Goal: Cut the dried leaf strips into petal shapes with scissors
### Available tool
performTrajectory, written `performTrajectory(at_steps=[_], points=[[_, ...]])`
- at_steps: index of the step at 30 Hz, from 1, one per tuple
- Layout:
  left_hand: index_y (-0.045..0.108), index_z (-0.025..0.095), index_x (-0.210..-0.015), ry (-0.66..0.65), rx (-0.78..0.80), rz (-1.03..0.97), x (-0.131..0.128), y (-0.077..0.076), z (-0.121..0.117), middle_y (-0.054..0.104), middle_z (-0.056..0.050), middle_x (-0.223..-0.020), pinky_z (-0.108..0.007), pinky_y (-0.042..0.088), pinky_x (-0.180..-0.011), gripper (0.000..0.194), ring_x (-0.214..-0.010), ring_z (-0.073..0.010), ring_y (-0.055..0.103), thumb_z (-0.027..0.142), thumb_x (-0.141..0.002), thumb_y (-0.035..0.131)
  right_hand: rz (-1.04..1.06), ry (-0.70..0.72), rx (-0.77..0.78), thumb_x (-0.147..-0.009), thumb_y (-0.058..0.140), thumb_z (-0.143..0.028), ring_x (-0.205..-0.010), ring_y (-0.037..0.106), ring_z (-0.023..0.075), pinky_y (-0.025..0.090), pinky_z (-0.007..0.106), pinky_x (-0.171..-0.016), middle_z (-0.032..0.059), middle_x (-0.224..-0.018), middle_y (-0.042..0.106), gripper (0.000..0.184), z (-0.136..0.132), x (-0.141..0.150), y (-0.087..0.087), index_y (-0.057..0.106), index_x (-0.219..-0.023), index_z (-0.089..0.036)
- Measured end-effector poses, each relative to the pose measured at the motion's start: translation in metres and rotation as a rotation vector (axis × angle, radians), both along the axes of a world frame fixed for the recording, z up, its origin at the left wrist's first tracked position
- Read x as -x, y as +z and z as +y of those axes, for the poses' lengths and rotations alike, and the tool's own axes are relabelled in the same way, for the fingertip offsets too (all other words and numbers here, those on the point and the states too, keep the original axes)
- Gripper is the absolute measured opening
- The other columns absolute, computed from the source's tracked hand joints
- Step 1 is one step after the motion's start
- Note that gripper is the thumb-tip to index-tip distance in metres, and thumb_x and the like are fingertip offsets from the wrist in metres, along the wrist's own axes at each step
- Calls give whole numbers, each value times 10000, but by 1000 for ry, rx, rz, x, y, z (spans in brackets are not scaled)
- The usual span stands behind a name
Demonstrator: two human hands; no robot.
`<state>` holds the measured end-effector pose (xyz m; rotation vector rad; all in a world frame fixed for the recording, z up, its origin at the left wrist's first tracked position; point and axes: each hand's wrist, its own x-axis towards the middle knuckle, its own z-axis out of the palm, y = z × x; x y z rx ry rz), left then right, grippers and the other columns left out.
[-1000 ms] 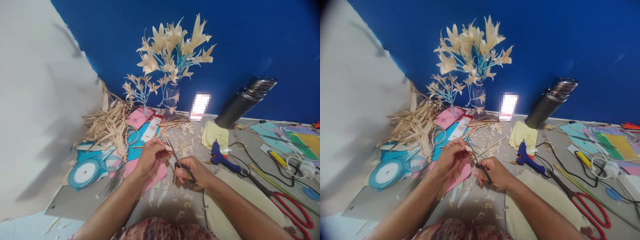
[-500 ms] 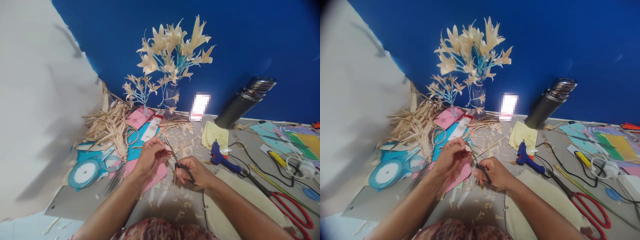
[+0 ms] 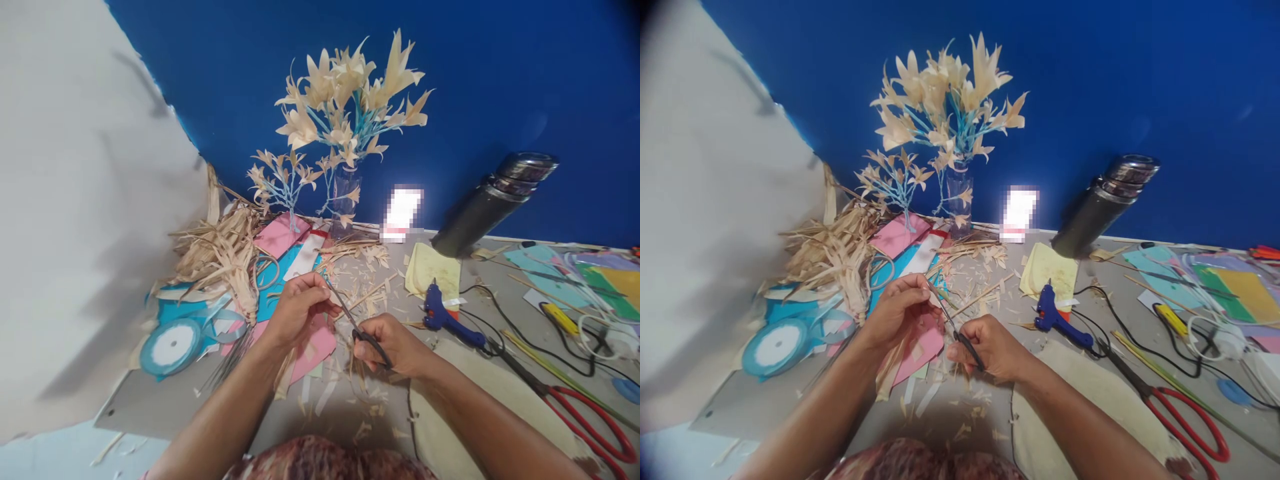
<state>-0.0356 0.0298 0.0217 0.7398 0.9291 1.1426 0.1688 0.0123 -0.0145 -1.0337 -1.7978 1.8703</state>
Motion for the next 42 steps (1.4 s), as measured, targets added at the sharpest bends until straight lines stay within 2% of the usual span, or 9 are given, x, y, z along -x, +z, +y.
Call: performTrajectory(at_steps=[5,10,15,19,23,27,30,36,42], points=[[580,143,-631,-11,8,-21,1,-1,0,640,-14,-554,-275,531,-523,119,-507,-175,653,158,-648,697,-26,-14,8,-749,656,-682,-425,357,73,229,224,-431,-6,-460,499,589,0,0,2,546,-534,-145],[592,141,-649,38,61,-58,-3,2,-2,678,-42,-598,-259,529,-559,138,-548,-167,662,165,-632,727,96,-60,40,-743,588,-762,-452,409,90,266,225,-447,17,-516,553,638,1,3,5,567,-591,-143],[588,139,-637,31,72,-87,-6,3,-3,653,-25,-610,-256,523,-561,166,-548,-143,630,168,-631,751,145,23,35,-745,549,-793,-473,458,103,301,230,-473,26,-550,583,660,3,1,12,571,-630,-143],[576,149,-685,70,87,-137,-7,-1,-4,644,-12,-626,-235,514,-576,181,-576,-128,624,183,-679,754,183,-2,43,-747,567,-780,-485,478,104,325,232,-495,29,-567,590,649,2,2,10,575,-656,-138],[568,158,-738,68,141,-200,-11,-3,-5,636,-1,-642,-216,503,-575,181,-585,-110,603,186,-710,744,233,-127,45,-762,622,-712,-539,499,117,359,239,-522,44,-642,623,580,0,8,3,608,-742,-132],[549,159,-721,43,170,-203,-18,-3,-9,620,9,-593,-201,483,-535,218,-532,-102,584,159,-669,761,230,-461,78,-677,804,-489,-597,520,128,392,242,-559,23,-706,629,421,1,13,2,627,-843,-144],[553,154,-721,6,158,-176,-25,-6,-13,644,-3,-593,-191,470,-512,230,-506,-102,589,156,-658,774,233,-638,11,-650,811,-400,-648,530,140,406,249,-592,22,-747,623,370,3,12,4,626,-853,-152],[579,145,-720,-17,102,-136,-38,-15,-20,670,-23,-616,-220,500,-558,201,-540,-121,622,170,-676,773,255,-648,-57,-701,744,-358,-595,489,120,374,239,-548,-4,-720,578,299,6,6,5,596,-874,-165],[605,150,-706,-68,104,-77,-38,-15,-21,624,-11,-600,-228,469,-530,163,-534,-126,597,220,-689,751,113,-676,-115,-669,714,-315,-557,468,116,371,236,-519,-26,-632,542,226,4,8,10,609,-802,-165]])
